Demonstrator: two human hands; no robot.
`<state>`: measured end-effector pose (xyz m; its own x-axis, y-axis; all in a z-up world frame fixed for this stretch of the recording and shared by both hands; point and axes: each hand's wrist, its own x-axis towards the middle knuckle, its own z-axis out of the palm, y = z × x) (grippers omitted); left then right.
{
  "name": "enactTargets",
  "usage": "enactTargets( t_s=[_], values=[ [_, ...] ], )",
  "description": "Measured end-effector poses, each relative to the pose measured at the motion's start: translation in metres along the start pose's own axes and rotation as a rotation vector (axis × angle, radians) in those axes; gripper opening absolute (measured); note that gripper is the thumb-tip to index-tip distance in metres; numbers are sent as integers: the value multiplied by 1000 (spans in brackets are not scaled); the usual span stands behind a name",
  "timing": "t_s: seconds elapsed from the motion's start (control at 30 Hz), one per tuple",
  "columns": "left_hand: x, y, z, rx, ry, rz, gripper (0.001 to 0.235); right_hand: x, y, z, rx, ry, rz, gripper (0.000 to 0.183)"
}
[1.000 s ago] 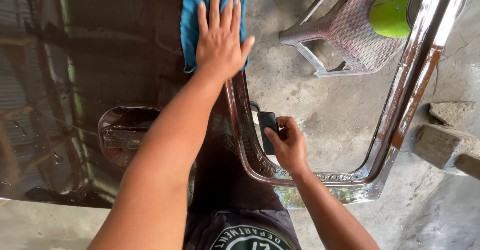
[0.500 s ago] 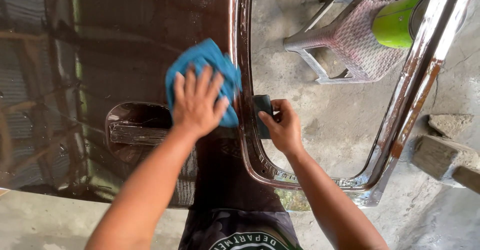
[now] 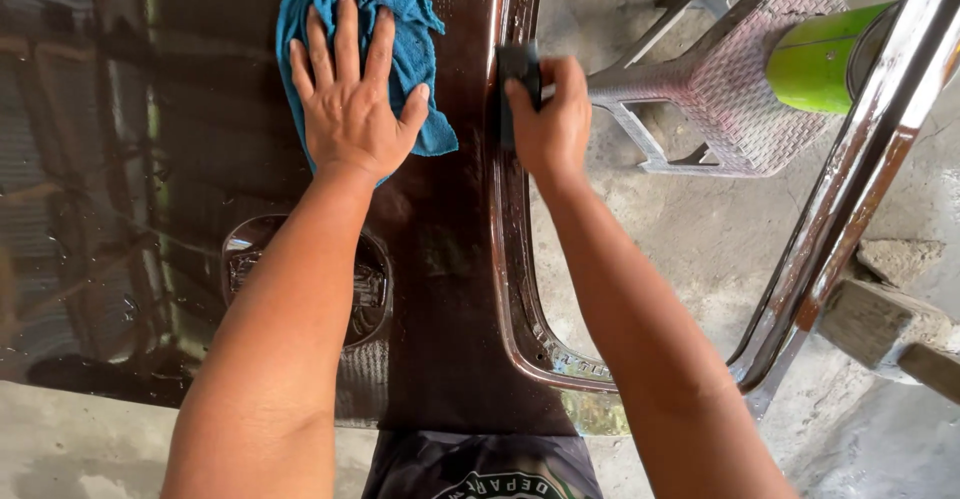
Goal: Sand the surface of a car door using a sanding block and water.
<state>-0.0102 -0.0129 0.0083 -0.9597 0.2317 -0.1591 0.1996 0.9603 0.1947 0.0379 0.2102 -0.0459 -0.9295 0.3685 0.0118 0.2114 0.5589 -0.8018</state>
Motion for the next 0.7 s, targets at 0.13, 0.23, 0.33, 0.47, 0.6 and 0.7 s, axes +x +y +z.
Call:
enactTargets(
  t_s=[0.13, 0.23, 0.33, 0.47, 0.6, 0.7],
  values=[
    [-2, -2, 5, 9, 4, 11, 78, 14, -8, 1, -29, 74, -144, 34],
    [-1, -2, 6, 11, 13, 16, 78, -23, -6, -15, -2, -75, 87, 31],
    [1, -5, 10, 10, 5, 22, 78, -75, -1, -34, -50, -144, 135, 34],
    [0, -5, 8, 11, -6, 20, 78, -75, 3, -31, -71, -162, 167, 35],
    [3, -4, 4, 9, -22, 22, 79, -3, 3, -1, -64, -35, -10, 34],
    [4, -6, 1, 5, -39, 41, 82, 53, 4, 20, -29, 103, -142, 35]
  ],
)
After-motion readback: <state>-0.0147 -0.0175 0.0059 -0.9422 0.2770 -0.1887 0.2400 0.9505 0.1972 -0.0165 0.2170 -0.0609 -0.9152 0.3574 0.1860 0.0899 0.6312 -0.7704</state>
